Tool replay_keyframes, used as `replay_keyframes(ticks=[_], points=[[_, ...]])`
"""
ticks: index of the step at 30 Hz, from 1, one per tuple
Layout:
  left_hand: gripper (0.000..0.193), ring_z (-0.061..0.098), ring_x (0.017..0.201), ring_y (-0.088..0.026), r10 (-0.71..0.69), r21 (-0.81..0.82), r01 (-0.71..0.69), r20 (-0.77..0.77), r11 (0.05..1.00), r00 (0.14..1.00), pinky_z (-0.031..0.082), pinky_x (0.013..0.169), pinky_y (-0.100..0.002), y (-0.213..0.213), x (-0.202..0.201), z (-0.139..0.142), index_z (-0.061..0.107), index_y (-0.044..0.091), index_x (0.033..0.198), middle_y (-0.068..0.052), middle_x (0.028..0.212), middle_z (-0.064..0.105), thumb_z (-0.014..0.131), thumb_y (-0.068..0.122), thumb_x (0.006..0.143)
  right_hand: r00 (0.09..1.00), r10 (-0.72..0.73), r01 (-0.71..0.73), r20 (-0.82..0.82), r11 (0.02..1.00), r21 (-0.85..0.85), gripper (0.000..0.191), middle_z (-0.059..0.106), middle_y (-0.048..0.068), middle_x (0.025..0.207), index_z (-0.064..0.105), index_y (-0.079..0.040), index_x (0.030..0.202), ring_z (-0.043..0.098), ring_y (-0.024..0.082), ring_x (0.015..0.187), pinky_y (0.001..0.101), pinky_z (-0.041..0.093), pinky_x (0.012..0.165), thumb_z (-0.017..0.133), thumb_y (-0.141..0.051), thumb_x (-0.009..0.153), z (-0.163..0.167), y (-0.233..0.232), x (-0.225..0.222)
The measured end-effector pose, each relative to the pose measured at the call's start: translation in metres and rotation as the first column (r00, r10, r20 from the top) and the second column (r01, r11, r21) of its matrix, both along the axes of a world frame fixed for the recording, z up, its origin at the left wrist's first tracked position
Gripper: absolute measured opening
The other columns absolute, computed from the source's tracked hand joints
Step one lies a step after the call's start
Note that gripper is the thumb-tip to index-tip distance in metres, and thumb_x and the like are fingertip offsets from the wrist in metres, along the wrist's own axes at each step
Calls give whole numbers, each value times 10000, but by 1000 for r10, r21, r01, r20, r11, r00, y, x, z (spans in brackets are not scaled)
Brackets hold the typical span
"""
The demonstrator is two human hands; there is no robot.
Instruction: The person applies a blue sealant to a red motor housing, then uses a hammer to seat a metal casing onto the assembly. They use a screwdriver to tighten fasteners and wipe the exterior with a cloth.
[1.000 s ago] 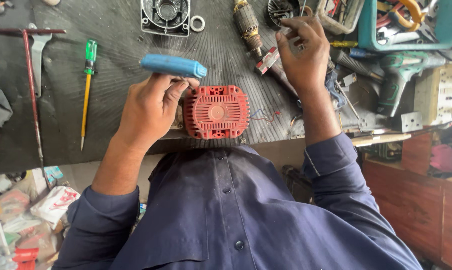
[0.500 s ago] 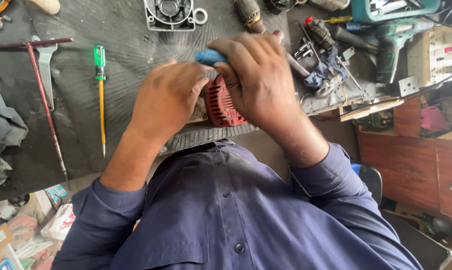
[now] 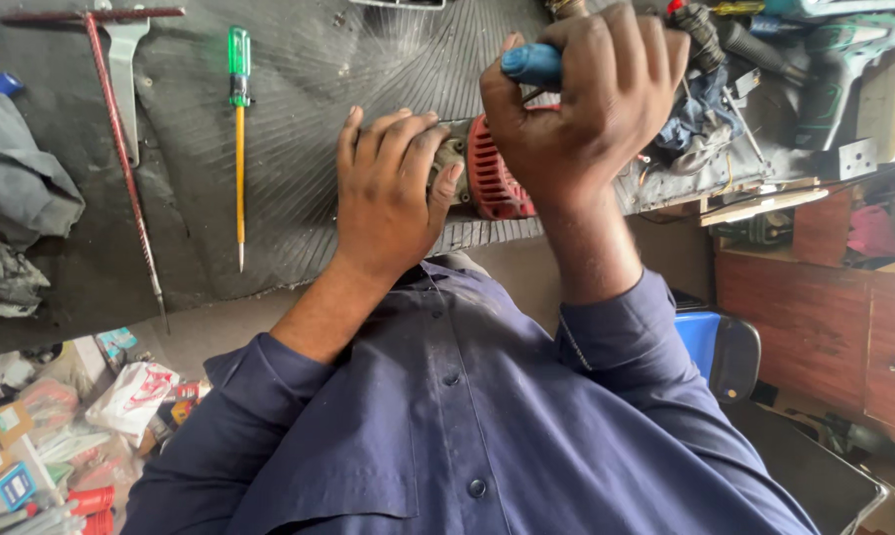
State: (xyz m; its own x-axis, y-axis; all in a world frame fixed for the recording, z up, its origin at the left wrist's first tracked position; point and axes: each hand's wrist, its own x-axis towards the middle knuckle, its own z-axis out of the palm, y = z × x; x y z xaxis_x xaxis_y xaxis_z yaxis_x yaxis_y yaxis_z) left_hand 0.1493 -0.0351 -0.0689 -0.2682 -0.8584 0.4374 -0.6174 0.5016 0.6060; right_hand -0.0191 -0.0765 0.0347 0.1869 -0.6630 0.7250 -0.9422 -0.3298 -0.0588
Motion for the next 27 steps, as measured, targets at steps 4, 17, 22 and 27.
replay_keyframes(ticks=[4,17,22,27], points=[[330,560,1305,-292,-9,-39,10,23,999,1000,276,1215,-609,-2,1,-2,657,57,1266,-80,1336,636,583,334,1103,987,158,-157,3,984,-87,291,503,69,780,539,-107,812,510,292,728,427,397,740,829,-104,829,-6,-12,-13],[327,561,1319,-279,-10,-21,11,20,1000,1000,259,1212,-594,-2,-2,4,650,72,1261,-69,1341,642,540,340,1110,689,263,-359,675,933,3,769,379,124,1387,406,-84,1569,492,172,1305,344,492,1131,697,-539,1022,-23,22,-4],[327,562,1314,-279,-8,-13,9,22,1000,1000,258,1209,-594,-1,-2,2,654,77,1268,-64,1339,642,549,343,1109,138,247,-430,959,887,-167,680,538,184,1281,388,-48,1512,555,202,1224,422,483,1128,651,-467,1045,-39,26,15],[321,561,1317,-280,-8,-1,8,8,1000,1000,253,1214,-600,3,-2,2,654,76,1265,-60,1335,640,561,340,1107,219,57,-664,974,740,106,548,567,137,1242,503,-42,1435,565,183,1177,365,480,1067,660,-380,1034,-27,11,-21]])
